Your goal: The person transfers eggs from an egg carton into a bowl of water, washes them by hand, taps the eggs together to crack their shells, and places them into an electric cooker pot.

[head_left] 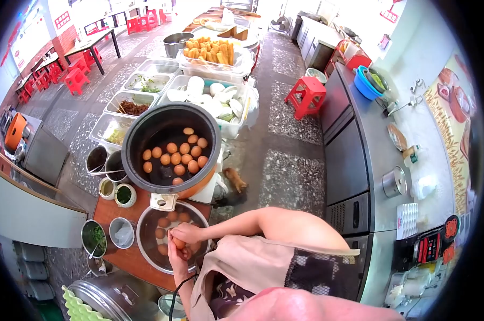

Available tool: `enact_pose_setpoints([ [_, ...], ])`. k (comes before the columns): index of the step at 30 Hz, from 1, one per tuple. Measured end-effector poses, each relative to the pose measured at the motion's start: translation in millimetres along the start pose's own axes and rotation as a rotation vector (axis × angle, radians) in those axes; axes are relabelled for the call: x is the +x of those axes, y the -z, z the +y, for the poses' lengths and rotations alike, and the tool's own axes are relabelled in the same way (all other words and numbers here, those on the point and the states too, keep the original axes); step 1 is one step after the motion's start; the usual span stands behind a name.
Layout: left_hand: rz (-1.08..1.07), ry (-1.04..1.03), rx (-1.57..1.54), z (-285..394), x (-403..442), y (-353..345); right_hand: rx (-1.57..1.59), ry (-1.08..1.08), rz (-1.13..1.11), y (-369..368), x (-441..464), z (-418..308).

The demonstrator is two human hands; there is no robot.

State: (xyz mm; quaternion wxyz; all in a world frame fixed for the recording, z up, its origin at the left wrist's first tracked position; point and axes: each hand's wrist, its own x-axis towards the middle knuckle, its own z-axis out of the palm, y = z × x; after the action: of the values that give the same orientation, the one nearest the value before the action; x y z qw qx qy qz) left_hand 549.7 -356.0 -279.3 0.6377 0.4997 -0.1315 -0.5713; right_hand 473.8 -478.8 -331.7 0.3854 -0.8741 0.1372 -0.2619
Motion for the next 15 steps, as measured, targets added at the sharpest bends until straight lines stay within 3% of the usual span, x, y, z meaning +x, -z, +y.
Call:
enact_pose_setpoints([
  [4,-0.154,0.009,-0.171,8,-12,-3,-0.004,0.039,-0.101,14,3,-6],
  [5,-0.179,0.009,-0.199,6,-14,0,0.072,-0.048,-0.212,14,7,-4],
  [6,-0.190,-0.002,-0.232,3,-16,3,0.093,-0.031,-0.247,13,6,-4],
  [8,-0.126,0.098,-0.277,-6,-10,15,0.279,-0.202,-0.274,25,4,-13],
  [12,-0.098,0.223,-0.012,-15,1,33,0.313,-0.386,-0.405,28,0,-15],
  [15,-0.139,0.191,-0.088,-5,-2,28,0.365,-0.389,-0.365,28,-1,-13],
])
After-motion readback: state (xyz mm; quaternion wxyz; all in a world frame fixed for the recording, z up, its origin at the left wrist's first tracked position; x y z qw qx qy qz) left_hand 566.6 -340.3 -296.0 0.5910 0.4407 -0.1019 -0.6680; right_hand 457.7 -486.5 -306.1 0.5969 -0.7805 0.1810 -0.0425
